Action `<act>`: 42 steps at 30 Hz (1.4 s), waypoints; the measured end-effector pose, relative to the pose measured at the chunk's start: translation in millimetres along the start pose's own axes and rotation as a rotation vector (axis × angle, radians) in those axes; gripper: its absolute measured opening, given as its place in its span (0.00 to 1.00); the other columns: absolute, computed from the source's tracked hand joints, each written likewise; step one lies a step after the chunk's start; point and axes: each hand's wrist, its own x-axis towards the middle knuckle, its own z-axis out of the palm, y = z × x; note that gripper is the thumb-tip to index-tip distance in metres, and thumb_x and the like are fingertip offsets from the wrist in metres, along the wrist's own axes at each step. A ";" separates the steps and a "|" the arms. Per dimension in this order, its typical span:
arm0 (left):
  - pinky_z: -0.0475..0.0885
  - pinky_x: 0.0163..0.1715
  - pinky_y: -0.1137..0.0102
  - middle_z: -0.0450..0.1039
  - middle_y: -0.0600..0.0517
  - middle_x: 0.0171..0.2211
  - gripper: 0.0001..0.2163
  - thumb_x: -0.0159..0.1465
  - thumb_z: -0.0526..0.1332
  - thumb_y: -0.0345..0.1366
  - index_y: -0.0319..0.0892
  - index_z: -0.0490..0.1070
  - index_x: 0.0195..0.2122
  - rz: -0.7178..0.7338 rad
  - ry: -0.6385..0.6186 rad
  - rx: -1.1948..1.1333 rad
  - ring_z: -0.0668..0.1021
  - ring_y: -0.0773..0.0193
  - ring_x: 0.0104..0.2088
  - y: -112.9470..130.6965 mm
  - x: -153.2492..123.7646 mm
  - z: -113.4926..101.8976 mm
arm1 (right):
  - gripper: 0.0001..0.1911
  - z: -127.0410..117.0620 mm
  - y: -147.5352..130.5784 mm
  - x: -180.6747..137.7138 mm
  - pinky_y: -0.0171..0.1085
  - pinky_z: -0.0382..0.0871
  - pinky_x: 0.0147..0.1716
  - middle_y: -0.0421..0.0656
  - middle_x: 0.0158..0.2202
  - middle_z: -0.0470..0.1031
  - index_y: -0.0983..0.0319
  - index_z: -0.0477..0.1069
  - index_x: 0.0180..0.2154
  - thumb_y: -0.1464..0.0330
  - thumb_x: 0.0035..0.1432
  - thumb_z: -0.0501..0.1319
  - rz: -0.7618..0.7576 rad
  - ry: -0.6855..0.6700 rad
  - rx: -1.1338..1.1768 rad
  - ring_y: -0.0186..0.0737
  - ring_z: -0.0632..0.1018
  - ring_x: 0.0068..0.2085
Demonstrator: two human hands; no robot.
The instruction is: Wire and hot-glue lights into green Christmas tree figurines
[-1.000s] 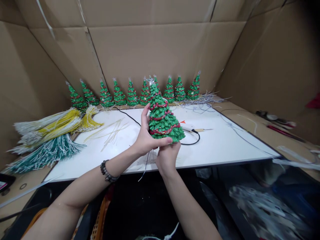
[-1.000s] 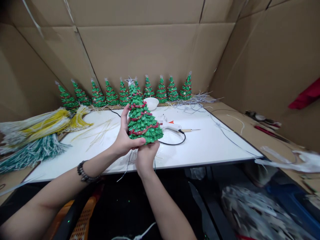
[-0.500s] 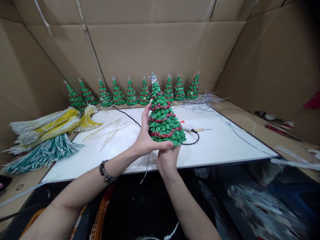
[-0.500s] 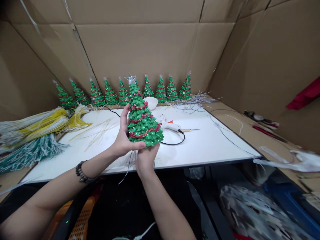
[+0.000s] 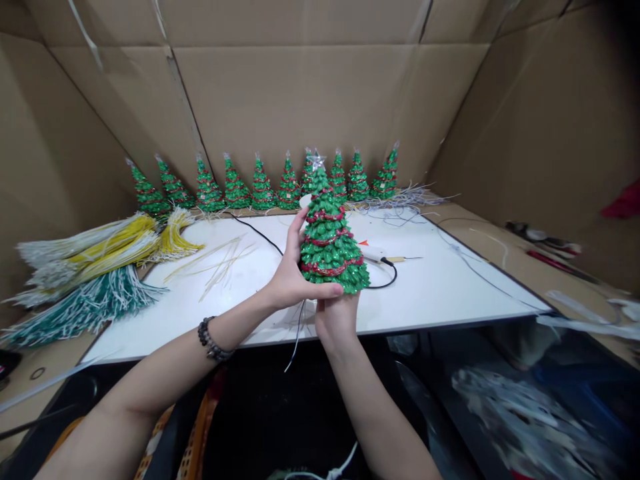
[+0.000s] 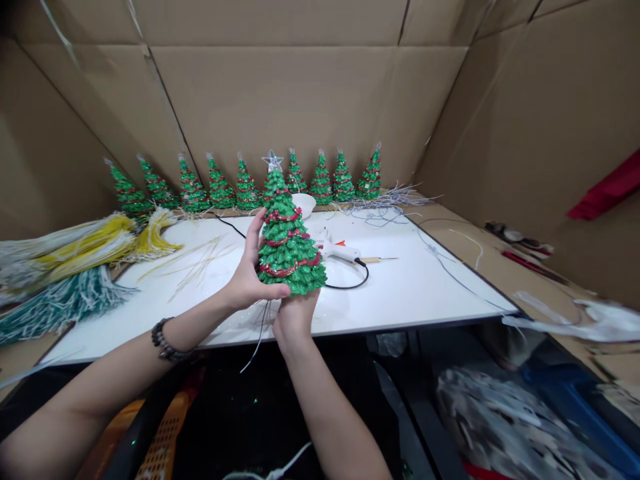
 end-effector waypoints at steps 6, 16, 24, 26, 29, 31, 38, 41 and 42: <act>0.64 0.62 0.45 0.58 0.43 0.66 0.61 0.42 0.79 0.46 0.59 0.38 0.70 -0.003 -0.070 -0.016 0.67 0.39 0.65 -3.7 -0.2 -2.2 | 0.28 -2.0 -1.2 -6.7 0.46 0.76 0.47 0.47 0.45 0.80 0.58 0.73 0.47 0.61 0.40 0.69 -0.046 -0.019 -0.037 0.47 0.79 0.46; 0.65 0.63 0.46 0.54 0.43 0.69 0.61 0.42 0.78 0.49 0.59 0.37 0.70 0.003 -0.100 -0.002 0.65 0.39 0.66 -3.2 -3.4 -0.1 | 0.26 -3.1 -5.2 -11.9 0.46 0.75 0.53 0.44 0.49 0.79 0.55 0.74 0.47 0.62 0.42 0.70 0.115 -0.022 0.103 0.45 0.79 0.50; 0.62 0.64 0.45 0.53 0.43 0.69 0.61 0.42 0.79 0.46 0.59 0.38 0.70 0.023 -0.121 0.004 0.65 0.38 0.66 -0.7 -2.7 0.6 | 0.27 -3.9 -4.9 -11.9 0.49 0.72 0.57 0.44 0.52 0.78 0.56 0.75 0.47 0.61 0.42 0.70 0.158 -0.044 0.119 0.47 0.76 0.55; 0.63 0.63 0.45 0.52 0.42 0.70 0.62 0.40 0.79 0.45 0.59 0.39 0.70 0.013 -0.110 -0.003 0.65 0.38 0.66 -1.8 -2.9 -0.4 | 0.29 -4.5 -5.2 -12.8 0.49 0.72 0.56 0.43 0.52 0.79 0.55 0.75 0.47 0.62 0.39 0.72 0.161 -0.038 0.121 0.48 0.77 0.54; 0.64 0.63 0.46 0.53 0.43 0.69 0.60 0.40 0.80 0.42 0.59 0.42 0.70 0.031 -0.106 -0.047 0.65 0.38 0.66 -2.7 -2.1 -1.8 | 0.28 -4.7 -6.0 -14.8 0.48 0.72 0.55 0.42 0.50 0.80 0.55 0.75 0.46 0.64 0.39 0.72 0.160 -0.034 0.121 0.45 0.78 0.50; 0.64 0.63 0.47 0.56 0.43 0.68 0.59 0.41 0.80 0.42 0.60 0.43 0.69 0.036 -0.092 -0.079 0.66 0.39 0.65 -2.5 -0.9 -2.4 | 0.24 -5.1 -5.9 -15.7 0.46 0.73 0.52 0.40 0.45 0.82 0.55 0.76 0.44 0.65 0.41 0.70 0.159 -0.040 0.120 0.43 0.80 0.47; 0.69 0.60 0.49 0.58 0.43 0.67 0.60 0.41 0.80 0.45 0.61 0.42 0.70 -0.007 -0.027 -0.160 0.68 0.40 0.64 -3.0 0.8 -3.0 | 0.17 -8.0 -1.4 -17.0 0.37 0.74 0.41 0.39 0.34 0.83 0.59 0.77 0.34 0.71 0.36 0.70 0.160 -0.031 0.150 0.39 0.80 0.39; 0.68 0.60 0.49 0.58 0.43 0.67 0.60 0.41 0.80 0.44 0.60 0.43 0.70 -0.014 -0.028 -0.169 0.68 0.40 0.64 -4.1 0.1 -2.7 | 0.17 -5.2 -2.5 -19.4 0.39 0.74 0.45 0.39 0.35 0.83 0.60 0.76 0.35 0.73 0.37 0.69 0.133 -0.041 0.167 0.40 0.81 0.41; 0.68 0.60 0.49 0.58 0.43 0.67 0.60 0.41 0.80 0.44 0.60 0.43 0.70 -0.013 -0.035 -0.171 0.68 0.40 0.64 -4.3 -0.2 -2.4 | 0.17 -3.8 -3.4 -20.2 0.40 0.74 0.47 0.39 0.35 0.83 0.60 0.75 0.35 0.73 0.38 0.69 0.120 -0.047 0.164 0.41 0.81 0.42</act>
